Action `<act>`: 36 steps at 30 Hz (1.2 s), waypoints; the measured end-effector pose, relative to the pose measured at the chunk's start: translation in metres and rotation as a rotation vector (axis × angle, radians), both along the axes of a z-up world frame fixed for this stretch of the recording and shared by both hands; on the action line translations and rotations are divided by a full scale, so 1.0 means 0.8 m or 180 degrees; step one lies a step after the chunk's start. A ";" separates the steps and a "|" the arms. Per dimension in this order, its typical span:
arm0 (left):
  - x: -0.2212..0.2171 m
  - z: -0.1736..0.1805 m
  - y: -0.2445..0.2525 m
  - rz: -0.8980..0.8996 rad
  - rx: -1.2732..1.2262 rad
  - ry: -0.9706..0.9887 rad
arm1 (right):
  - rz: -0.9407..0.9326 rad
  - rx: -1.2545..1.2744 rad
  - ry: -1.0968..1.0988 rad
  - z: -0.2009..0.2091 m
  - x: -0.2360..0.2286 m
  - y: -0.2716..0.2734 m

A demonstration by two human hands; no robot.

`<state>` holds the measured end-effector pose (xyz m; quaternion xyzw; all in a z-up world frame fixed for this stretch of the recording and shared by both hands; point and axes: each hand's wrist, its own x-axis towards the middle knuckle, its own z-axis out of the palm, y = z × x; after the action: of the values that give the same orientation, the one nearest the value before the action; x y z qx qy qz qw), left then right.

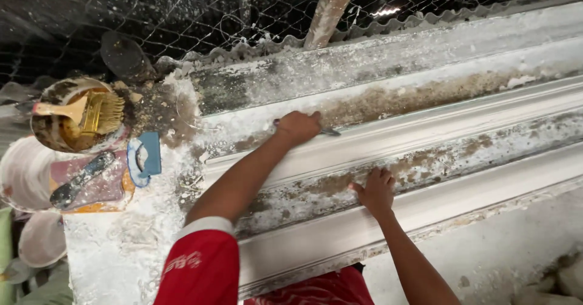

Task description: The person uses a scraper or spatula to refine and clean decorative plaster moldings.

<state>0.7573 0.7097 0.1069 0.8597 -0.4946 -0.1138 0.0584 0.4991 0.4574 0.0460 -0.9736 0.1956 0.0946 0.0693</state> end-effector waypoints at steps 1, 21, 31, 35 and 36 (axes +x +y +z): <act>-0.003 0.026 0.016 0.0008 0.0033 -0.0010 | 0.0008 0.0033 -0.0010 0.001 0.002 0.002; 0.036 0.018 -0.476 0.0398 0.0182 0.0603 | 0.0218 0.2278 0.0392 0.162 0.019 -0.355; -0.027 0.116 -0.482 0.1476 -0.1406 0.0805 | 0.0108 0.2341 -0.0299 0.111 -0.015 -0.468; -0.169 0.079 -0.295 0.3079 -0.2921 0.1173 | 0.0572 0.3243 0.0142 0.098 0.005 -0.377; -0.212 0.076 -0.252 0.3652 -0.3127 0.1528 | 0.0837 0.3406 0.0341 0.109 0.015 -0.345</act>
<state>0.5878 0.5083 0.1680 0.8082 0.0582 -0.0169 0.5858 0.5108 0.1818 0.1328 -0.8127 0.0003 0.2380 0.5318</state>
